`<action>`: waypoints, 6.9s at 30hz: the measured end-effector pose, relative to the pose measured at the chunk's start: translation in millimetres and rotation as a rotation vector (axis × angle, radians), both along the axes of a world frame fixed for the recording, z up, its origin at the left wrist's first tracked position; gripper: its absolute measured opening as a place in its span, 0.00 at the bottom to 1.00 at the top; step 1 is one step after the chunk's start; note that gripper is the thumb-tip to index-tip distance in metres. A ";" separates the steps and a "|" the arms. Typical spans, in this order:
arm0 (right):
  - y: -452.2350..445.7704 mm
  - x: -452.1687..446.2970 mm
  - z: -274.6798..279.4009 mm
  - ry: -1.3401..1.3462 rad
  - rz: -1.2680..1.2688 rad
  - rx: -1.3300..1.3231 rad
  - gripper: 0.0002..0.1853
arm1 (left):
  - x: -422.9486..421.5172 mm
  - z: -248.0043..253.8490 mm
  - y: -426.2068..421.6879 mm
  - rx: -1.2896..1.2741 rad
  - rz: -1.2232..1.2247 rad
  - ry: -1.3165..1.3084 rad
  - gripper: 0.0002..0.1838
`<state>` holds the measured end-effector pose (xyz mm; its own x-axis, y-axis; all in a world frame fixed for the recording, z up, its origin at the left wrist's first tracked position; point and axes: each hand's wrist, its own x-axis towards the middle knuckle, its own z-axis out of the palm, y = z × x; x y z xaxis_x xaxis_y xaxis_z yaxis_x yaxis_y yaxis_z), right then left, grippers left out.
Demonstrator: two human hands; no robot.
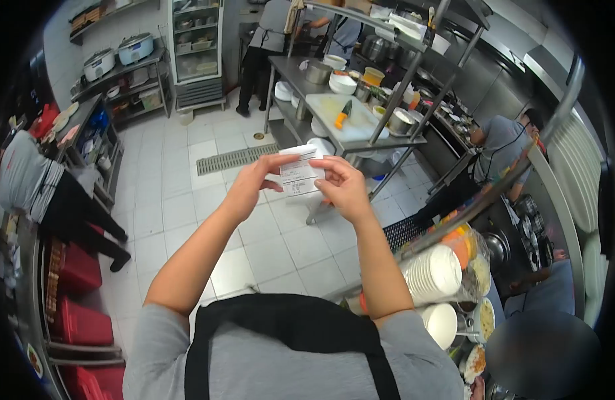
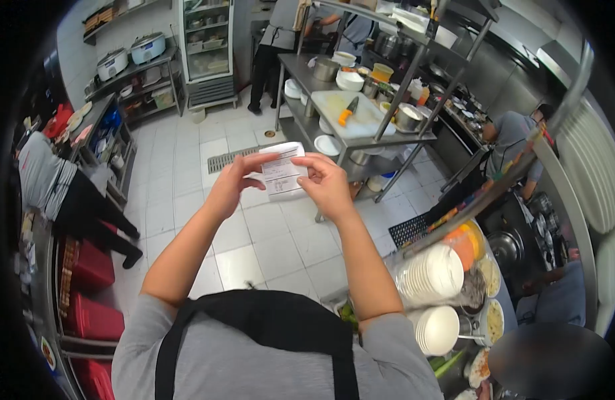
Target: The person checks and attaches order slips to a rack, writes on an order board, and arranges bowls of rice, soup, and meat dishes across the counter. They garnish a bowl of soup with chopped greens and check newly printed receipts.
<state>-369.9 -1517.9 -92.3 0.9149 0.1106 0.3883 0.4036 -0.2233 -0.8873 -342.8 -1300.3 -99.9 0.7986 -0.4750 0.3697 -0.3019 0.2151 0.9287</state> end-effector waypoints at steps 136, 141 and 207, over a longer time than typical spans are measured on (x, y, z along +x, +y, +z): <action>1604.3 1050.4 -266.5 -0.848 1.637 -0.528 0.31 | 688.7 32.5 1328.1 1.345 2.614 0.087 0.08; 1678.2 1055.8 -283.2 -0.942 1.705 -0.369 0.21 | 689.3 111.1 1432.2 1.504 2.761 0.161 0.11; 1892.0 984.2 163.6 -1.145 1.450 0.257 0.12 | 645.3 169.0 1520.7 1.370 2.532 1.122 0.14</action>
<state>614.3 374.1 71.3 -0.5123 0.3122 0.8000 0.4817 0.8757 -0.0332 302.5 220.4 69.1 -0.3410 0.8514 0.3986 0.9350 0.2631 0.2380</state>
